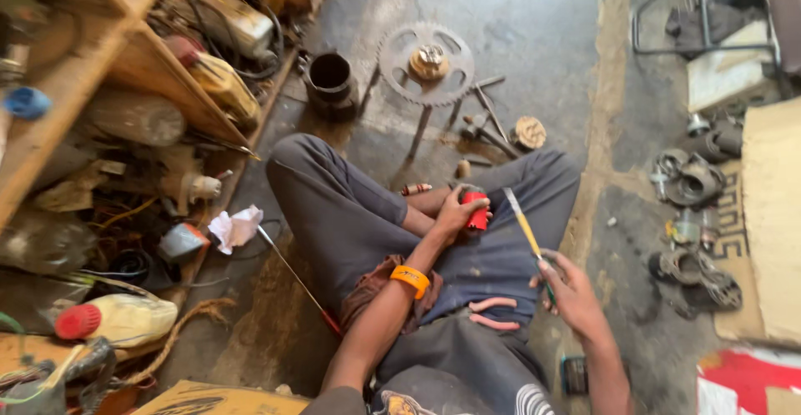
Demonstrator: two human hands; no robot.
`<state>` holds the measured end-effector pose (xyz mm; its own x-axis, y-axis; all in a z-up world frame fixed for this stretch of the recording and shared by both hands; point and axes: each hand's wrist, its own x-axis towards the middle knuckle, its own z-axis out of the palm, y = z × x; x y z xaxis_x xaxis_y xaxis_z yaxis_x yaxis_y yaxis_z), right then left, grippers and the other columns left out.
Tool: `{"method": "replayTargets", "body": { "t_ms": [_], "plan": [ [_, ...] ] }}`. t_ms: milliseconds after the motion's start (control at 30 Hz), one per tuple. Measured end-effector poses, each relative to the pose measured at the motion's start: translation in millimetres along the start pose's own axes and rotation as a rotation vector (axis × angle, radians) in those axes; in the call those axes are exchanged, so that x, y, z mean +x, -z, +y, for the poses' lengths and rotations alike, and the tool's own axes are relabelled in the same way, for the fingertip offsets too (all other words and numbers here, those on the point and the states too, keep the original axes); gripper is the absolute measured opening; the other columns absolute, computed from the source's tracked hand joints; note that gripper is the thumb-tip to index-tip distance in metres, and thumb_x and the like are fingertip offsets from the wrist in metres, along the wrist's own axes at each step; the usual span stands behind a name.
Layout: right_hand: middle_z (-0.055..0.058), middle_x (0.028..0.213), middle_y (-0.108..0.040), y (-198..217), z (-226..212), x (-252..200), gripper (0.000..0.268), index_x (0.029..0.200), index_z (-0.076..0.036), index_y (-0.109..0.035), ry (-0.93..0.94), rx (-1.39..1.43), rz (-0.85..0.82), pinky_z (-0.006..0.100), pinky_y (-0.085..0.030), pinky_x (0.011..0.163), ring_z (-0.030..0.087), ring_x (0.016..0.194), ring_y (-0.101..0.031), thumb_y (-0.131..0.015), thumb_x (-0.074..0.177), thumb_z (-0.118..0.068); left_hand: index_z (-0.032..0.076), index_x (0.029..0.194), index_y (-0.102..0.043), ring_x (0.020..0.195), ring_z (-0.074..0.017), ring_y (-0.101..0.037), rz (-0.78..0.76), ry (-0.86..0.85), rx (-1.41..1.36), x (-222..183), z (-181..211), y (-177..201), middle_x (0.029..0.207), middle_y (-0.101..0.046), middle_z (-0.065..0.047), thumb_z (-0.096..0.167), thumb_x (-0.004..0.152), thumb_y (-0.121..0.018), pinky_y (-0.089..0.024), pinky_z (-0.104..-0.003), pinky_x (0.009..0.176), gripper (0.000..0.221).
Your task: The person sits on the floor and uses a screwdriver to scrape and clean the inside of a red cylindrical mechanical part. They repeatedly rotate the part and scrape its interior surfaces, occasionally pausing to inspect the cleaned area.
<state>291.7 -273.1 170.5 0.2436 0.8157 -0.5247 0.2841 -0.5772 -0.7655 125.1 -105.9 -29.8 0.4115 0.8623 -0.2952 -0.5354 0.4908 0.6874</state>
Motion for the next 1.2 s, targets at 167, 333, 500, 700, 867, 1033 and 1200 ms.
{"method": "replayTargets", "body": {
  "t_ms": [167, 333, 500, 700, 867, 1033, 1200],
  "plan": [
    [0.005, 0.078, -0.071, 5, -16, -3, 0.036, 0.128, -0.006, -0.067, 0.011, -0.071, -0.061, 0.025, -0.04, 0.048, 0.008, 0.057, -0.054, -0.064, 0.097, -0.024, 0.004, 0.123, -0.056, 0.08, -0.0213, -0.072, 0.012, -0.193, 0.414, 1, -16, -1, 0.099, -0.069, -0.012, 0.013, 0.088, -0.078, -0.06, -0.032, 0.069, 0.042],
    [0.004, 0.079, -0.07, 3, -17, -4, 0.032, 0.122, -0.005, -0.068, -0.024, 0.084, -0.06, 0.023, -0.038, 0.048, 0.008, 0.057, -0.054, -0.064, 0.097, -0.024, 0.005, 0.118, -0.054, 0.069, -0.0193, -0.071, 0.006, -0.017, 0.146, -5, -4, -5, 0.092, -0.066, -0.013, 0.023, 0.087, -0.074, -0.061, -0.032, 0.06, 0.041],
    [0.003, 0.08, -0.069, 7, -8, -3, 0.027, 0.118, -0.005, -0.066, 0.042, 0.206, -0.055, 0.022, -0.042, 0.05, 0.008, 0.059, -0.057, -0.066, 0.095, -0.02, 0.007, 0.114, -0.056, 0.06, -0.0182, -0.067, 0.068, 0.023, 0.201, -10, 7, -14, 0.078, -0.064, -0.011, 0.038, 0.091, -0.075, -0.057, -0.031, 0.054, 0.043],
    [0.003, 0.08, -0.068, 20, -9, -3, 0.026, 0.114, -0.008, -0.061, 0.026, 0.064, -0.004, 0.023, -0.037, 0.047, 0.008, 0.059, -0.055, -0.071, 0.091, -0.016, 0.01, 0.102, -0.054, 0.055, -0.0222, -0.069, 0.069, 0.189, -0.061, -6, 12, -8, 0.074, -0.065, -0.012, 0.054, 0.095, -0.06, -0.058, -0.035, 0.047, 0.046],
    [0.0, 0.082, -0.066, 25, -13, -1, 0.031, 0.121, -0.006, -0.065, 0.065, -0.029, -0.006, 0.022, -0.041, 0.051, 0.006, 0.062, -0.054, -0.072, 0.091, -0.014, 0.009, 0.104, -0.052, 0.061, -0.0252, -0.072, 0.012, 0.211, -0.058, -6, 17, -9, 0.082, -0.067, -0.014, 0.048, 0.095, -0.065, -0.06, -0.038, 0.048, 0.042],
    [0.001, 0.08, -0.063, 27, -9, 1, 0.032, 0.123, -0.003, -0.065, 0.141, 0.161, -0.009, 0.022, -0.043, 0.051, 0.006, 0.061, -0.054, -0.071, 0.092, -0.011, 0.009, 0.104, -0.049, 0.057, -0.0238, -0.071, -0.017, 0.207, -0.018, -12, 16, -10, 0.083, -0.069, -0.015, 0.046, 0.093, -0.067, -0.059, -0.036, 0.047, 0.043],
    [0.001, 0.083, -0.064, 14, -11, -2, 0.02, 0.116, -0.005, -0.06, 0.206, 0.527, -0.073, 0.02, -0.043, 0.048, 0.006, 0.059, -0.057, -0.062, 0.097, -0.013, 0.008, 0.106, -0.049, 0.055, -0.0218, -0.069, -0.003, 0.185, 0.018, -10, 15, -11, 0.081, -0.068, -0.015, 0.045, 0.093, -0.069, -0.059, -0.036, 0.046, 0.044]
  ]
}}
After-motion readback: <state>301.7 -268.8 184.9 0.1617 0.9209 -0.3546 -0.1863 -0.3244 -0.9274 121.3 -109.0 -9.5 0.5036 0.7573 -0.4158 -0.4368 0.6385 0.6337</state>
